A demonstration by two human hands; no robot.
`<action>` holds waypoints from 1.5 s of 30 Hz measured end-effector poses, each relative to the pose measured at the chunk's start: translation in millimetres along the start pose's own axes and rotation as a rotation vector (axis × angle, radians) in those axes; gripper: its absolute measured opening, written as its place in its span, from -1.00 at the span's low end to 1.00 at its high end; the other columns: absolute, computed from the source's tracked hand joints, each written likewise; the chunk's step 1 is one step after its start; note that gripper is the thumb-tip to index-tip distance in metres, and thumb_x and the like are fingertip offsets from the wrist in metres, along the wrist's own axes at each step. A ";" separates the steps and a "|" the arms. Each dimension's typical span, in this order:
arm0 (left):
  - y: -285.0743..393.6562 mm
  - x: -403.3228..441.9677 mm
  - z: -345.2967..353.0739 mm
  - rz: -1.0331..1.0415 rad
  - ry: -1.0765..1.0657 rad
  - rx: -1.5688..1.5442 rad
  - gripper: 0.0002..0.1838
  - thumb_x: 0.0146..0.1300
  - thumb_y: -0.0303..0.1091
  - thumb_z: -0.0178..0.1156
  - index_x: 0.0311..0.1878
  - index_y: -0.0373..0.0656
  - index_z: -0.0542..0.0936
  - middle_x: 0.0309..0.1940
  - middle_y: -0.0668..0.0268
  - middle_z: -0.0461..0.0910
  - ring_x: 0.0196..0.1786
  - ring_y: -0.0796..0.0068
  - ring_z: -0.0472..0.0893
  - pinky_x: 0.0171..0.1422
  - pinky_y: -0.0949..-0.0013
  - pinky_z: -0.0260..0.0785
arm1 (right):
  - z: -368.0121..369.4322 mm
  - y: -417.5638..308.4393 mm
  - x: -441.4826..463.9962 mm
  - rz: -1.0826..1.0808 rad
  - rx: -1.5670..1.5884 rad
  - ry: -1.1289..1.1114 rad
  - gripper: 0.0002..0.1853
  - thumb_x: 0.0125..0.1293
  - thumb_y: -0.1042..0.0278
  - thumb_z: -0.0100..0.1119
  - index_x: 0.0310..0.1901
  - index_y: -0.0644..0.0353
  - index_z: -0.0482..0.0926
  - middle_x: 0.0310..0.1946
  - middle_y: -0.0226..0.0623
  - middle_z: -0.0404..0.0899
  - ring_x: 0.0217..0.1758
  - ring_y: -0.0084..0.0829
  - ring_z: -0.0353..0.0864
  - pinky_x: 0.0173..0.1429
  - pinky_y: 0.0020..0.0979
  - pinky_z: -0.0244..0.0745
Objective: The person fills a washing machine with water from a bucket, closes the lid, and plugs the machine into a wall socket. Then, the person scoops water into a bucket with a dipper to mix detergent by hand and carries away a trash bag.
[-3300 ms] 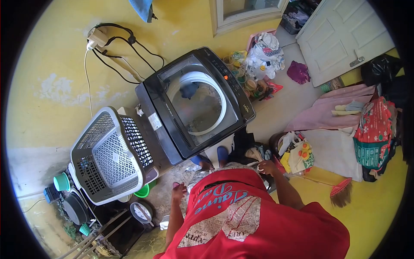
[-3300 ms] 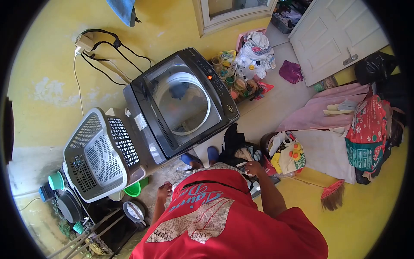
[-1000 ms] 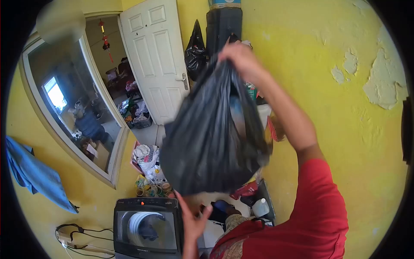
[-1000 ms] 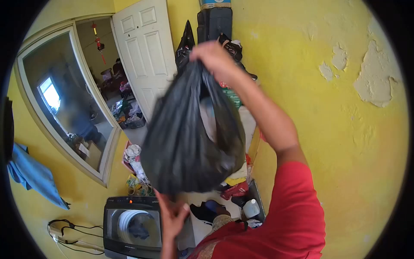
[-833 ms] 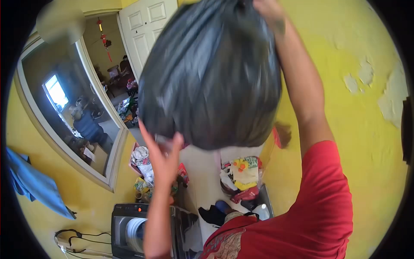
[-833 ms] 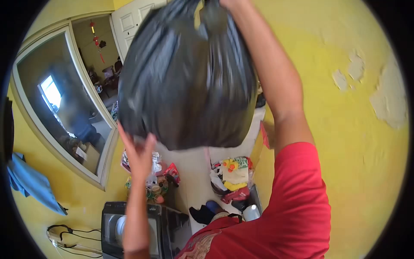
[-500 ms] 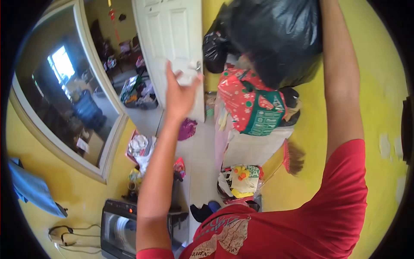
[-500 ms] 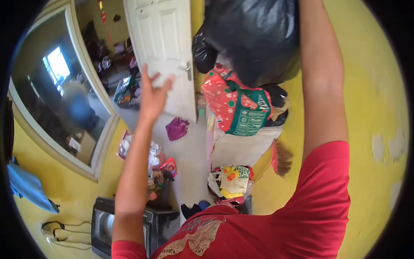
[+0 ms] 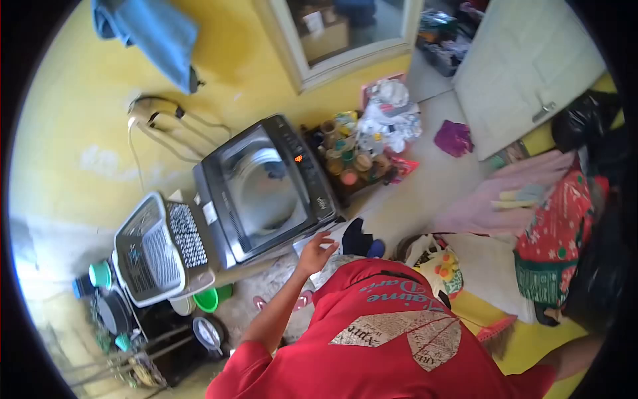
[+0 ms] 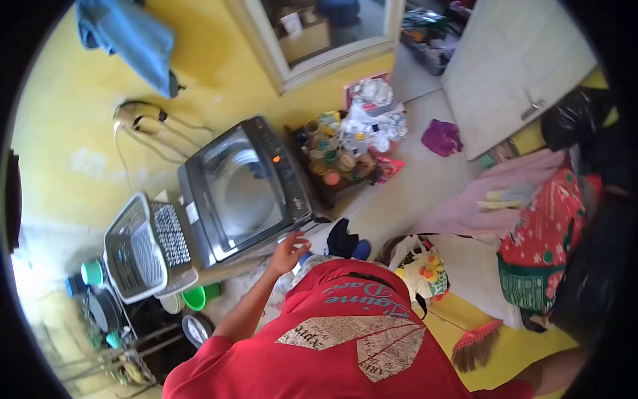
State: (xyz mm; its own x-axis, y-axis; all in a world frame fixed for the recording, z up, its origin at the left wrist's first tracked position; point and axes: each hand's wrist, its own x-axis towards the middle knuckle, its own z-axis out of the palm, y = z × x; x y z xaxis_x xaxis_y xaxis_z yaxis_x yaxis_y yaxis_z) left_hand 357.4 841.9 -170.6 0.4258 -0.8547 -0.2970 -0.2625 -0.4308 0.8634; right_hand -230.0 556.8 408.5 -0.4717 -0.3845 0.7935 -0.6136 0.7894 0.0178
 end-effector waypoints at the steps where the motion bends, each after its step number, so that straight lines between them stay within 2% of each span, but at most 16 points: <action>1: -33.2 -16.5 -2.8 -0.105 0.011 -0.073 -0.44 0.29 -0.10 0.33 0.21 -0.27 0.49 -0.23 0.18 0.72 -0.37 0.50 0.67 -0.23 0.37 0.53 | -11.4 -5.4 -25.8 -0.065 0.110 0.136 -0.20 0.30 -0.39 0.10 0.28 0.21 0.45 0.01 0.02 0.63 0.03 0.04 0.64 0.11 -0.01 0.53; 4: -131.9 -60.7 -3.3 -0.439 0.044 -0.229 -0.45 0.27 -0.05 0.34 0.16 -0.27 0.55 -0.26 0.21 0.72 -0.40 0.48 0.65 -0.28 0.36 0.52 | 36.2 -11.6 -46.4 -0.328 0.222 0.080 -0.24 0.28 -0.28 0.21 0.28 0.22 0.43 -0.05 0.02 0.66 -0.04 0.05 0.66 0.01 -0.01 0.54; 8: -244.5 -136.1 -15.0 -0.934 0.053 -0.261 -0.46 0.24 0.07 0.33 0.12 -0.13 0.62 -0.32 0.22 0.71 -0.44 0.41 0.62 -0.37 0.28 0.49 | 44.0 18.0 -31.8 -0.300 0.050 -0.099 -0.28 0.28 -0.23 0.25 0.27 0.19 0.44 -0.14 0.00 0.68 -0.14 0.05 0.68 -0.08 0.02 0.54; 11: -278.6 -195.8 -44.2 -1.159 0.013 -0.315 -0.40 0.28 0.25 0.18 0.16 -0.03 0.58 -0.11 0.27 0.69 -0.37 0.23 0.67 -0.19 0.06 0.47 | -45.3 -3.9 -103.9 -0.274 0.491 0.351 -0.29 0.26 -0.20 0.30 0.25 0.19 0.45 -0.17 0.02 0.69 -0.20 0.03 0.69 -0.12 0.03 0.56; 12: -293.3 -218.0 -54.3 -1.192 0.052 -0.392 -0.37 0.29 0.31 0.11 0.16 -0.02 0.57 -0.04 0.29 0.67 -0.33 0.17 0.68 -0.13 -0.01 0.45 | -56.2 -8.8 -120.8 -0.343 0.881 0.253 -0.21 0.17 -0.21 0.40 0.26 0.22 0.45 -0.06 0.00 0.69 -0.14 -0.03 0.71 -0.04 -0.01 0.58; 16: -377.0 -318.9 -111.1 -1.544 0.180 -0.514 -0.35 0.31 0.36 0.02 0.13 -0.01 0.54 -0.03 0.29 0.66 -0.27 0.10 0.69 -0.09 -0.05 0.41 | 45.5 -23.3 -171.9 -0.756 0.517 0.376 -0.58 0.36 0.10 0.20 0.09 0.26 0.58 -0.16 -0.24 0.69 -0.24 -0.36 0.65 -0.11 -0.26 0.56; 19: -426.9 -334.3 -153.2 -1.591 0.245 -0.506 -0.36 0.31 0.30 0.07 0.17 -0.05 0.53 -0.12 0.22 0.67 -0.31 0.11 0.69 -0.17 -0.02 0.46 | 248.4 -106.7 -334.3 -0.868 0.802 -0.005 -0.62 0.42 0.21 0.04 0.17 0.21 0.52 -0.01 -0.29 0.61 -0.12 -0.35 0.61 -0.06 -0.30 0.51; 22: -383.1 -303.4 -174.2 -1.216 0.408 -0.453 -0.42 0.35 0.17 0.10 0.18 -0.12 0.52 -0.17 0.15 0.68 -0.32 0.17 0.70 -0.27 0.03 0.50 | 362.1 -125.5 -557.6 -1.068 0.889 -0.498 -0.67 0.43 0.26 -0.03 0.14 0.17 0.49 0.02 -0.29 0.56 -0.08 -0.31 0.59 -0.05 -0.28 0.48; 25: -375.1 -261.4 -179.1 -0.924 0.207 -0.392 -0.51 0.37 0.10 0.11 0.16 -0.06 0.51 -0.12 0.28 0.65 -0.35 0.30 0.65 -0.30 0.23 0.51 | 306.6 -76.4 -726.7 -1.429 0.835 -0.991 -0.76 0.34 0.23 0.06 -0.10 0.19 0.53 -0.20 -0.18 0.58 -0.22 -0.20 0.60 -0.16 -0.17 0.48; 27: -321.3 -227.5 -186.8 -0.747 0.381 -0.522 -0.55 0.37 0.02 0.15 0.18 -0.05 0.50 -0.15 0.29 0.67 -0.36 0.34 0.66 -0.35 0.29 0.49 | 247.2 -47.1 -791.4 -1.576 0.970 -1.203 -0.78 0.28 0.20 0.13 -0.26 0.21 0.55 -0.34 -0.10 0.59 -0.31 -0.13 0.61 -0.23 -0.10 0.49; 31: -275.0 -210.4 -144.2 -0.651 0.420 -0.836 -0.54 0.33 -0.04 0.24 0.20 -0.07 0.52 -0.12 0.25 0.70 -0.27 0.42 0.69 -0.37 0.34 0.47 | 110.0 -52.0 -790.7 -1.458 1.078 -1.810 -0.67 0.32 0.12 0.13 -0.25 0.29 0.57 -0.31 0.00 0.64 -0.24 -0.01 0.66 -0.19 -0.06 0.52; 34: -277.0 -205.7 -110.5 -0.779 0.161 -0.508 -0.64 0.35 -0.14 0.22 0.08 -0.17 0.61 -0.28 0.29 0.68 -0.38 0.50 0.62 -0.35 0.34 0.47 | 77.5 -66.3 -777.0 -1.428 0.757 -1.823 -0.62 0.37 0.03 0.12 -0.16 0.24 0.61 -0.31 0.04 0.66 -0.17 0.01 0.67 -0.12 -0.06 0.54; 40: -335.1 -248.6 -49.2 -0.721 0.233 -0.264 -0.60 0.31 -0.06 0.22 0.10 -0.08 0.62 -0.35 0.32 0.68 -0.41 0.50 0.59 -0.37 0.30 0.39 | 248.3 -52.8 -820.6 -1.965 0.290 -1.295 -0.55 0.19 -0.04 0.31 -0.04 0.13 0.65 -0.29 -0.07 0.67 -0.18 -0.12 0.72 -0.09 -0.18 0.59; 42: -331.4 -257.1 -41.0 -0.873 0.229 -0.308 -0.57 0.32 -0.02 0.19 0.11 -0.09 0.60 -0.33 0.28 0.69 -0.40 0.40 0.65 -0.34 0.23 0.43 | 259.2 -65.6 -803.9 -2.012 0.276 -1.506 -0.41 -0.08 -0.11 0.47 -0.05 0.07 0.63 -0.33 -0.04 0.67 -0.18 0.00 0.69 -0.06 -0.10 0.57; 44: -305.0 -254.7 -42.4 -1.094 0.241 -0.389 -0.54 0.31 0.01 0.18 0.13 -0.09 0.58 -0.29 0.24 0.70 -0.40 0.34 0.69 -0.32 0.17 0.46 | 251.5 -80.5 -782.8 -2.470 0.390 -1.156 -0.21 -0.41 -0.12 0.64 -0.06 0.06 0.59 -0.36 -0.07 0.68 -0.22 0.05 0.69 -0.06 -0.06 0.57; 45: -286.8 -245.4 -47.9 -1.239 0.250 -0.449 -0.52 0.31 0.03 0.19 0.15 -0.10 0.57 -0.27 0.22 0.70 -0.40 0.33 0.70 -0.31 0.14 0.46 | 248.4 -89.8 -775.2 -2.487 0.376 -1.141 -0.23 -0.39 -0.09 0.64 -0.07 0.10 0.59 -0.36 -0.06 0.68 -0.23 0.04 0.69 -0.07 -0.06 0.58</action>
State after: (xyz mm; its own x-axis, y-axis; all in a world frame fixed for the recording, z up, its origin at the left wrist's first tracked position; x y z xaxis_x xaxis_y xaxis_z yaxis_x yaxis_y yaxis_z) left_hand 369.7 1189.1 -325.9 0.3329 0.1237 -0.9348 0.6930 -0.7043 0.1536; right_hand 33.5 665.2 -359.4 0.7454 0.0343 -0.6658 -0.2247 -0.9273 -0.2993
